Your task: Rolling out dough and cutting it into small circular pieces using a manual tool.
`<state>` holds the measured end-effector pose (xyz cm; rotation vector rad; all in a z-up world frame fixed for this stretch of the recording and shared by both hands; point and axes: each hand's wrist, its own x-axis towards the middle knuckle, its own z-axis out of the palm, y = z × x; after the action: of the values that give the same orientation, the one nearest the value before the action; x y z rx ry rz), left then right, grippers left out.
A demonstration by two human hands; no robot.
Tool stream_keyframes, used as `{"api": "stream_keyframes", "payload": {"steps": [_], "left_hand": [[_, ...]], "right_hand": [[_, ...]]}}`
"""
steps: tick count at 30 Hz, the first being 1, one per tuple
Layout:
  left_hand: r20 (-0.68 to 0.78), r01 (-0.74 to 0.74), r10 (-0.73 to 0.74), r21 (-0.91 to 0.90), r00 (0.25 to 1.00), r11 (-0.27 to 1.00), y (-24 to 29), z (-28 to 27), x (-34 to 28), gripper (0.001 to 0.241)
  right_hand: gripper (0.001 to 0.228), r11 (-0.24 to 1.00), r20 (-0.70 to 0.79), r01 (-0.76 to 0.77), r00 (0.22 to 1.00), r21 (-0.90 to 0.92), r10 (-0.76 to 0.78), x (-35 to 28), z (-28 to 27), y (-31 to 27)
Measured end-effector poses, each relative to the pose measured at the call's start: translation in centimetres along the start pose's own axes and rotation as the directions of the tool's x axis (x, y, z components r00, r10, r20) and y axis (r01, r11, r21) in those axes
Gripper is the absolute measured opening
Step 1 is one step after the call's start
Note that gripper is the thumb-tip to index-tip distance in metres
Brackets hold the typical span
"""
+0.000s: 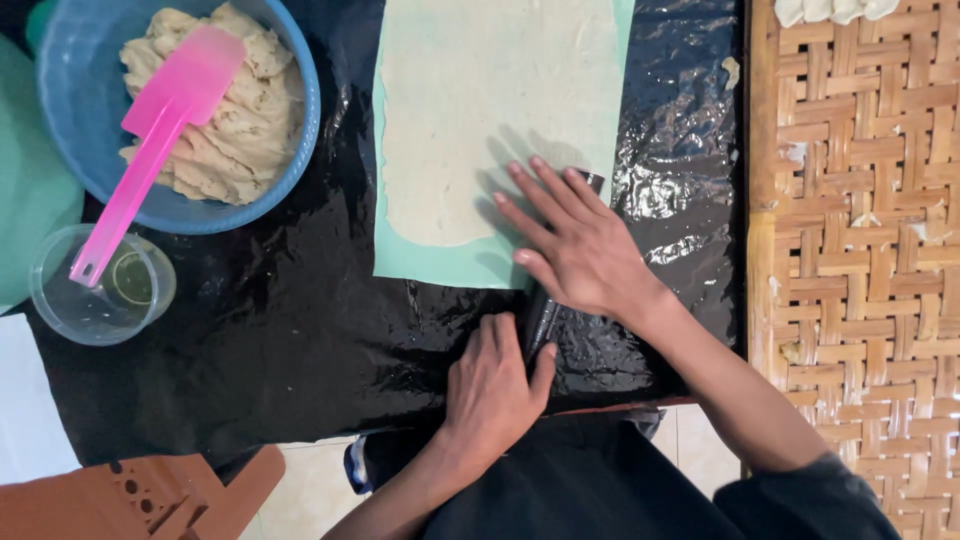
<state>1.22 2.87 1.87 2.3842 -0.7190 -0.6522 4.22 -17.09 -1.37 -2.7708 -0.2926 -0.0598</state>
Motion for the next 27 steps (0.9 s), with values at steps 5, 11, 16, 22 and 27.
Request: {"api": "stream_keyframes", "payload": {"steps": [5,11,16,22,27], "left_hand": [[-0.026,0.077,-0.076,0.046,0.997,0.996,-0.9,-1.0,-0.4,0.054],[-0.122,0.084,-0.068,0.133,0.990,0.988,-2.6,-1.2,-0.6,0.059],[-0.129,0.097,-0.106,-0.073,0.986,0.993,-2.9,-1.9,-0.4,0.053],[-0.215,-0.232,0.202,-0.124,0.956,0.965,-1.3,0.5,-0.9,0.050],[-0.066,-0.223,0.214,-0.190,0.975,0.956,0.1,2.0,-0.6,0.051]], "right_hand": [[0.066,0.998,-0.003,0.038,0.999,-0.043,-0.038,4.2,1.0,-2.3],[0.070,0.995,-0.131,0.066,0.990,0.069,-0.057,8.4,2.3,-5.3],[0.062,0.968,-0.233,0.121,0.970,0.222,-0.068,7.4,-0.1,-7.2],[0.063,0.964,-0.229,0.105,0.972,0.246,-0.048,0.3,-3.3,-6.0],[0.059,0.985,-0.179,-0.044,0.981,0.166,0.074,-4.4,-1.8,-2.3]]}}
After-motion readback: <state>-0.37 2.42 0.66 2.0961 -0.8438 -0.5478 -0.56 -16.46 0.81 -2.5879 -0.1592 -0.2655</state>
